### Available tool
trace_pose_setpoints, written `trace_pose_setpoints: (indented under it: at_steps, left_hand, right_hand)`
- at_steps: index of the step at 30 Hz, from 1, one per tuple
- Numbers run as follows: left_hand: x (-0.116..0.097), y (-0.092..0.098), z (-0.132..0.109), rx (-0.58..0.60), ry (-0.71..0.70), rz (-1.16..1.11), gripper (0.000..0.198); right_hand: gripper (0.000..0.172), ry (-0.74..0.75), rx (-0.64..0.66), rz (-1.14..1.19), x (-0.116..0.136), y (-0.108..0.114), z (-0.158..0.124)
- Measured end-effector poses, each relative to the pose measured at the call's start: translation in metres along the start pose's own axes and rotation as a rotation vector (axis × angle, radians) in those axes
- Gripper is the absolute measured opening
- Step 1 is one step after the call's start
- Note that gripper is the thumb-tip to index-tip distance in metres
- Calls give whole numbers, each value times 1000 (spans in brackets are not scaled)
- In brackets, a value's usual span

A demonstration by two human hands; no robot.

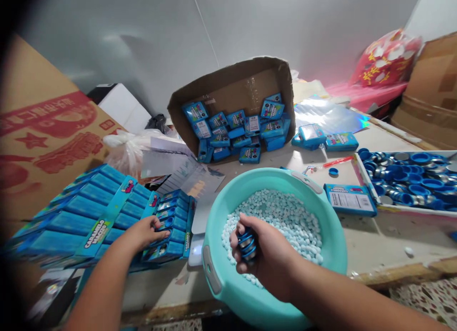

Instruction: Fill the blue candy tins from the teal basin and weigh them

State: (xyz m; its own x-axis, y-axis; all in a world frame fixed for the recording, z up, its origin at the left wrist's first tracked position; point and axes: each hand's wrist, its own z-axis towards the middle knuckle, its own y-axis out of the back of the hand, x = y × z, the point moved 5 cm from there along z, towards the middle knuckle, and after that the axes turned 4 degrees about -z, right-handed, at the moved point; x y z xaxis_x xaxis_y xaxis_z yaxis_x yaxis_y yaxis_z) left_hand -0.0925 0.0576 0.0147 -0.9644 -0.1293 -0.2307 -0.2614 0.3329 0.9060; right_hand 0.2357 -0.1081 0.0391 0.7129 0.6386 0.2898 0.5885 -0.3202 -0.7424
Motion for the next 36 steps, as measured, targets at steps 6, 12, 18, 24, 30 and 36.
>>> trace_pose_setpoints:
  at_steps: [6,12,18,24,30,36]
  left_hand:
    - [-99,5,-83,-254,-359,-159,18]
    - [-203,-26,-165,-234,-945,-426,9]
    - [-218,-42,-163,-173,-969,-301,18]
    - [-211,-43,-166,-184,-995,-399,12]
    - [-206,-39,-168,-182,-1017,-501,17]
    - [-203,-35,-176,-365,-1205,-523,16]
  right_hand:
    - [29,-27,10,19,-2,1,3]
    - [31,3,-54,25,-1,-1,4]
    - [22,4,-93,28,-9,7,6]
    - [28,30,-85,8,-10,8,7]
    - [26,31,-56,-39,-10,1,8]
    - [21,35,-56,-34,-9,0,9]
